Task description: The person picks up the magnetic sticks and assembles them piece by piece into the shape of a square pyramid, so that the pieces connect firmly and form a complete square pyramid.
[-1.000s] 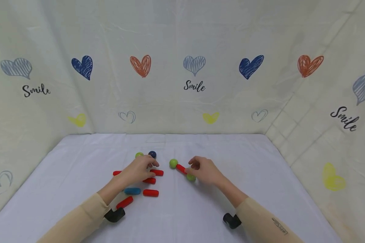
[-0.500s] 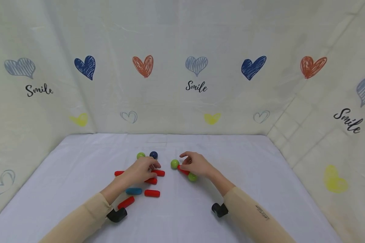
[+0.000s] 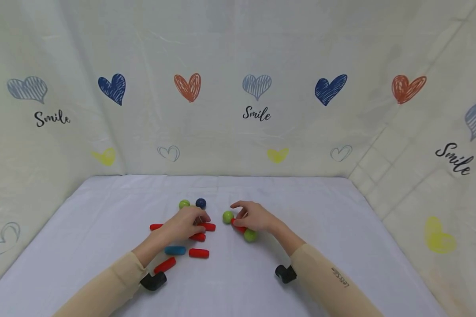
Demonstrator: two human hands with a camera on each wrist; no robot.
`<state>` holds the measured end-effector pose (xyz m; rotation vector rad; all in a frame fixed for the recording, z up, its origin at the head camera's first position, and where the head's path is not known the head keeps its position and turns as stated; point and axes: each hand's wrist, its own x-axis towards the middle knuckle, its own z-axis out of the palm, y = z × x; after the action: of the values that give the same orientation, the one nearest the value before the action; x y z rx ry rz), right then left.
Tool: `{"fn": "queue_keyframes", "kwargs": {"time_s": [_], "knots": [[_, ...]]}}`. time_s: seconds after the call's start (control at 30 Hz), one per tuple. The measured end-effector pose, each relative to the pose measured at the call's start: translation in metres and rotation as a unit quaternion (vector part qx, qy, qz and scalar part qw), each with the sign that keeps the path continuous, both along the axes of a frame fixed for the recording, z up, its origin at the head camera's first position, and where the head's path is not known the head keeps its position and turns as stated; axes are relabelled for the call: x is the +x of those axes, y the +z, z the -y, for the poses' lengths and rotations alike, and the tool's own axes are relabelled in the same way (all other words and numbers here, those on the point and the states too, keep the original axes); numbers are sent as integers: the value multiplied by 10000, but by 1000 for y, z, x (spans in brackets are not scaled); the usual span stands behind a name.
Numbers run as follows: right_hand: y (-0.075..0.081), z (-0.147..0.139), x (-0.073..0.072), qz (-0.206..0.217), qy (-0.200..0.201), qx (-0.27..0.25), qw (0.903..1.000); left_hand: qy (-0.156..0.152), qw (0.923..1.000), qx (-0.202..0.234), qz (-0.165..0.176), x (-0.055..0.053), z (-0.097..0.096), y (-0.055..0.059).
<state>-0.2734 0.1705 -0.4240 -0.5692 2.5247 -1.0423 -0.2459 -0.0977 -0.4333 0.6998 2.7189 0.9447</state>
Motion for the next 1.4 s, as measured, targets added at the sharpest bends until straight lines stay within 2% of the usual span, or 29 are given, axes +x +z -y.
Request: {"fn": "queue_keyframes", "kwargs": {"time_s": [0.37, 0.63, 0.9, 1.2, 1.4], "knots": [[-3, 0, 8, 23, 3, 41, 10000, -151, 9998, -98, -50, -1, -1, -2], [-1, 1, 15, 32, -326, 49, 9995, -88, 9999, -24, 109, -3, -2, -3], [1, 2, 22, 140, -571, -206, 9981, -116, 9998, 35, 143, -7, -5, -3], [1, 4, 24, 171, -817, -181, 9963, -144, 9999, 12, 14, -12, -12, -2], [0, 4, 24, 213, -825, -102, 9963, -225, 9997, -32, -117, -14, -16, -1]]}}
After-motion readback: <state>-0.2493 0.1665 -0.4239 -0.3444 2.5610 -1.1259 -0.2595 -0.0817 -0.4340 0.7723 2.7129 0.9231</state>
